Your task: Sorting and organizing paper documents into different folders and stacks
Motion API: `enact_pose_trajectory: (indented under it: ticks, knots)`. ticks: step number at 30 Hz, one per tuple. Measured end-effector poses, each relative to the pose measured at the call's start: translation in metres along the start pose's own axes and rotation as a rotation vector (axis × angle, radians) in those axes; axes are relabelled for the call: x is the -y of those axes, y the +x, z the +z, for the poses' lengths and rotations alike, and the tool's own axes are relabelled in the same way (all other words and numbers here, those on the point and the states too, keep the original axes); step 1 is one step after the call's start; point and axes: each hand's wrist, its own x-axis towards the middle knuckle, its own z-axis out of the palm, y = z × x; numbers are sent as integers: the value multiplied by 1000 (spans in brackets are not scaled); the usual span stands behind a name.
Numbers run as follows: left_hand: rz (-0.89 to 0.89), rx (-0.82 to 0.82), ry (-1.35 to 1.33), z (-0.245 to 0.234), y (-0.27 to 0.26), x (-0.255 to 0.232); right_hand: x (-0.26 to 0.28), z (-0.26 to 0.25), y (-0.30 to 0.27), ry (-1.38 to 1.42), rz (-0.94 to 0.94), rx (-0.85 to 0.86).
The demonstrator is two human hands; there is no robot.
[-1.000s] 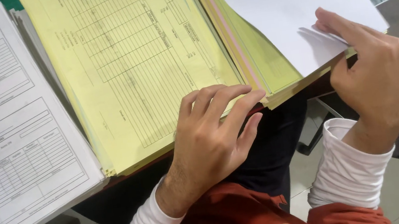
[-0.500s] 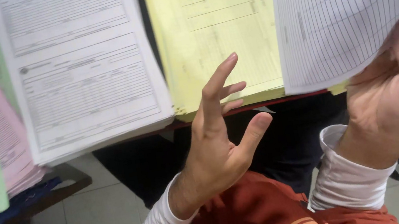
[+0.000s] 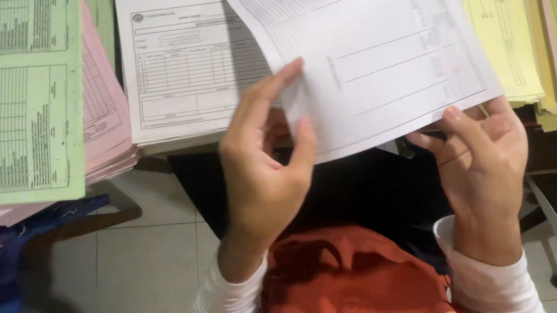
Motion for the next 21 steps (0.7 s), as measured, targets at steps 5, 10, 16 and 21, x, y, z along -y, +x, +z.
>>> enact_pose_trajectory:
  ticks: [5,10,16,21]
  knots:
    - [23,-66,414,-62,11,-1,-11,18,-15,-566,-435,362]
    - [-36,-92,449,-96,27,16,-7,53,-4,-1078,-968,529]
    - [0,-66,521,-110,41,28,6,83,16,-1562,-1095,734]
    - [-1,-82,567,-114,43,25,16,105,30,-1630,-1003,835]
